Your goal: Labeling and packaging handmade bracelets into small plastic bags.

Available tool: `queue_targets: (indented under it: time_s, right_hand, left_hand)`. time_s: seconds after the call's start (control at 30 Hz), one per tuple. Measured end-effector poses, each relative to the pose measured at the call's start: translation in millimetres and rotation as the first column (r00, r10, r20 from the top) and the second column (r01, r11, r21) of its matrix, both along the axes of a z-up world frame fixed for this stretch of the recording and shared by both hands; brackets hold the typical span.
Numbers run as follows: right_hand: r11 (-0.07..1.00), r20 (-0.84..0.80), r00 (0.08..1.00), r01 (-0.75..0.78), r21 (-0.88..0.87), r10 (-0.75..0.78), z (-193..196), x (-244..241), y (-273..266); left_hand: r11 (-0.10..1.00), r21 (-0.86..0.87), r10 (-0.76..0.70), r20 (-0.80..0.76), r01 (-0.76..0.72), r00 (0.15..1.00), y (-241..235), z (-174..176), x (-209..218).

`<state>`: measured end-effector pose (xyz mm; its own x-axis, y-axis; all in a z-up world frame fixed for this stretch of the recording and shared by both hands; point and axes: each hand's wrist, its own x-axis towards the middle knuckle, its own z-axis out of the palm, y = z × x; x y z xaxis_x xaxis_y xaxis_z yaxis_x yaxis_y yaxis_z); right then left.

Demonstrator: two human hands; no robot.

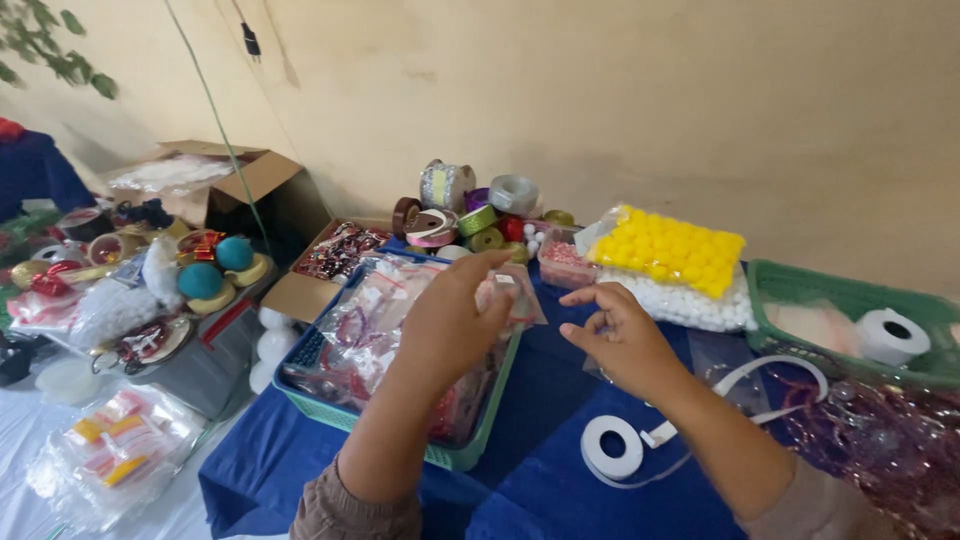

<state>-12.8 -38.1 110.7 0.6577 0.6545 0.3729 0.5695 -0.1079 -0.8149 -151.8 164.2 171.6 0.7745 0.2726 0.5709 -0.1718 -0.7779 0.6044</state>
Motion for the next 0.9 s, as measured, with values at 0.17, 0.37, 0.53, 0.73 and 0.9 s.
queue_targets:
  time_s: [0.17, 0.37, 0.53, 0.73, 0.9]
  right_hand:
    - [0.998, -0.058, 0.997, 0.051, 0.04, -0.049, -12, 17, -56]
    - [0.99, -0.099, 0.987, 0.131, 0.052, -0.125, -15, 17, -119]
    - [0.966, 0.07, 0.97, 0.241, -0.098, -0.235, -33, 12, -158]
    - [0.911, 0.173, 0.939, 0.332, -0.243, -0.296, -47, -3, -173]
    - [0.911, 0.492, 0.853, 0.33, -0.246, -0.176, -63, 1, -177]
  left_hand:
    - [0.984, 0.092, -0.15, -0.054, 0.155, 0.987, -58, 10, 3]
    - [0.92, 0.185, -0.316, -0.168, 0.345, 0.934, -115, -9, 12]
    - [0.88, 0.187, -0.365, -0.325, 0.437, 0.872, -144, -39, 19]
    - [0.847, 0.194, -0.398, -0.387, 0.495, 0.832, -153, -69, 23]
    - [0.831, 0.205, -0.406, -0.411, 0.517, 0.816, -158, -84, 29]
